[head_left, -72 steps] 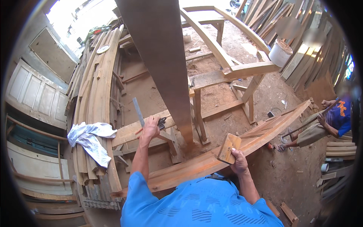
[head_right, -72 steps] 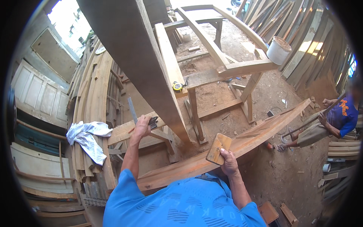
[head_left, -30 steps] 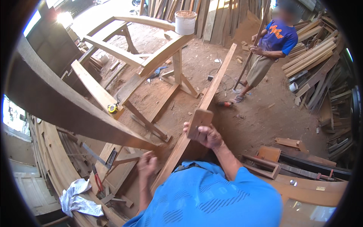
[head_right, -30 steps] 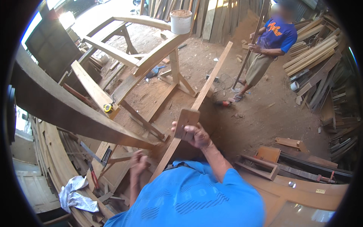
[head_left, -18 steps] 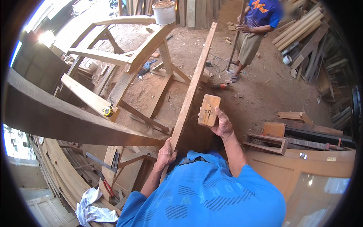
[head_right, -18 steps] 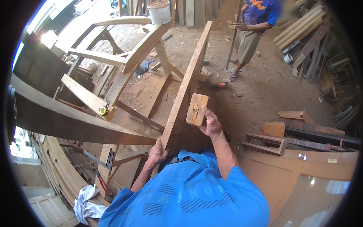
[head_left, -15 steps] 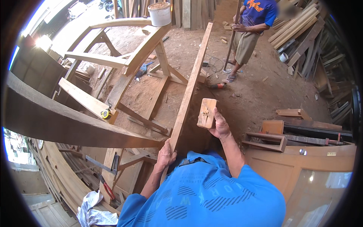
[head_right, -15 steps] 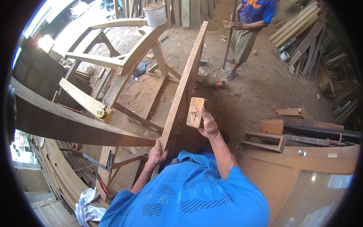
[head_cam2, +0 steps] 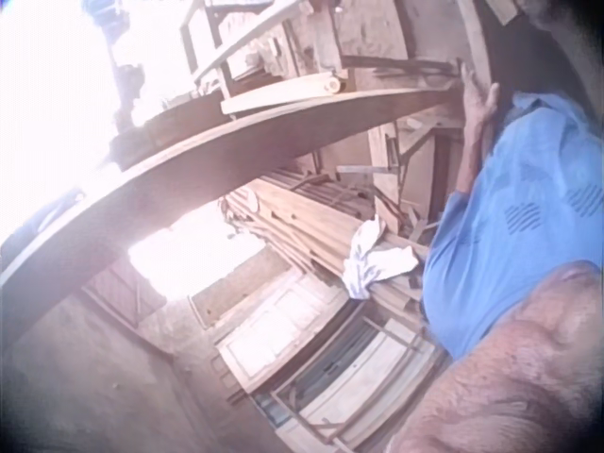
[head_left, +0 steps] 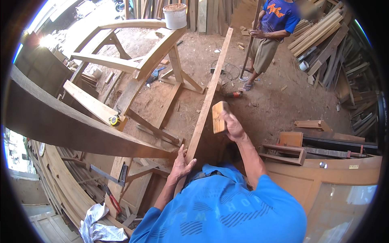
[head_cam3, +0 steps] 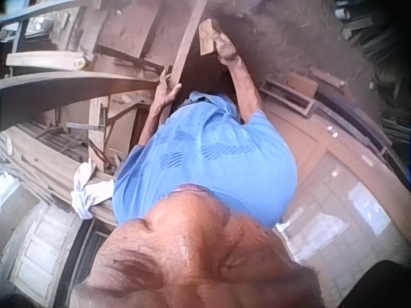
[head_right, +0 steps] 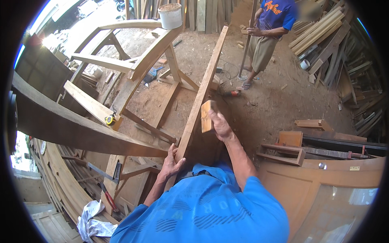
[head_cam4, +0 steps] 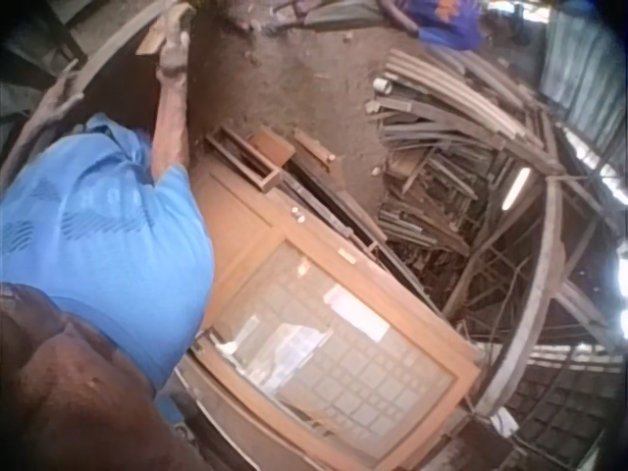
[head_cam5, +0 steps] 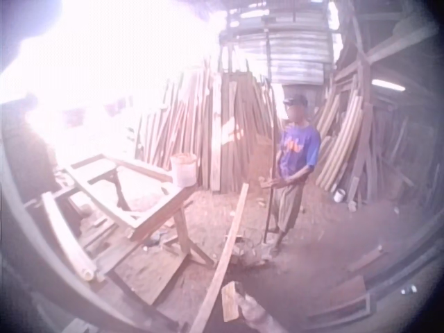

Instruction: The person measures and marks a wooden door with a square and pencil, then uses a wooden sanding block to sand the edges and surfaces of the door and a smaller wooden piece.

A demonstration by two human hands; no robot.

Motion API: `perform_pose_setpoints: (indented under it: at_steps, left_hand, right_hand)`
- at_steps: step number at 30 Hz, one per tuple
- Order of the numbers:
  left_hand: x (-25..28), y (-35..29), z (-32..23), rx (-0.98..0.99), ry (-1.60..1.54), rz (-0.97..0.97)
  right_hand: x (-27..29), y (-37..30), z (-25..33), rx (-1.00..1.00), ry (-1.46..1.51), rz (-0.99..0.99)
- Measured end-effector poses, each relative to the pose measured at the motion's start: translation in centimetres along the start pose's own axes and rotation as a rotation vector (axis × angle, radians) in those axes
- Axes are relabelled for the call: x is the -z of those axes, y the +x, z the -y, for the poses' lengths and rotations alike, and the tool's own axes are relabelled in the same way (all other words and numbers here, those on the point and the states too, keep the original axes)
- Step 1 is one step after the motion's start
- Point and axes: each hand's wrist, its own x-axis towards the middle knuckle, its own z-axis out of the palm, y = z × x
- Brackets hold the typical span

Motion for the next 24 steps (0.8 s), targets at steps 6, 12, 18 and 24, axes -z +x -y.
perform_pose_setpoints:
  at_steps: [6, 12, 18, 24]
  left_hand:
    - [0.8, 3.4, -4.1, -0.277, -0.326, -0.069]
    - [1.2, 4.5, -2.5, -0.052, -1.035, -0.05]
    - [0.9, 2.8, -2.0, 0.269, -1.454, -0.096]
    - [1.9, 3.5, -2.0, 0.32, -1.838, 0.028]
  right_hand:
    - [-4.7, -4.1, -3.3, -0.203, -0.337, 0.252]
    - [-8.1, -6.9, -1.6, -0.366, -0.094, 0.572]
    - [-10.1, -8.2, -1.0, 0.056, -0.71, 0.528]
    - [-10.0, -7.1, -3.7, 0.385, -0.849, 0.454]
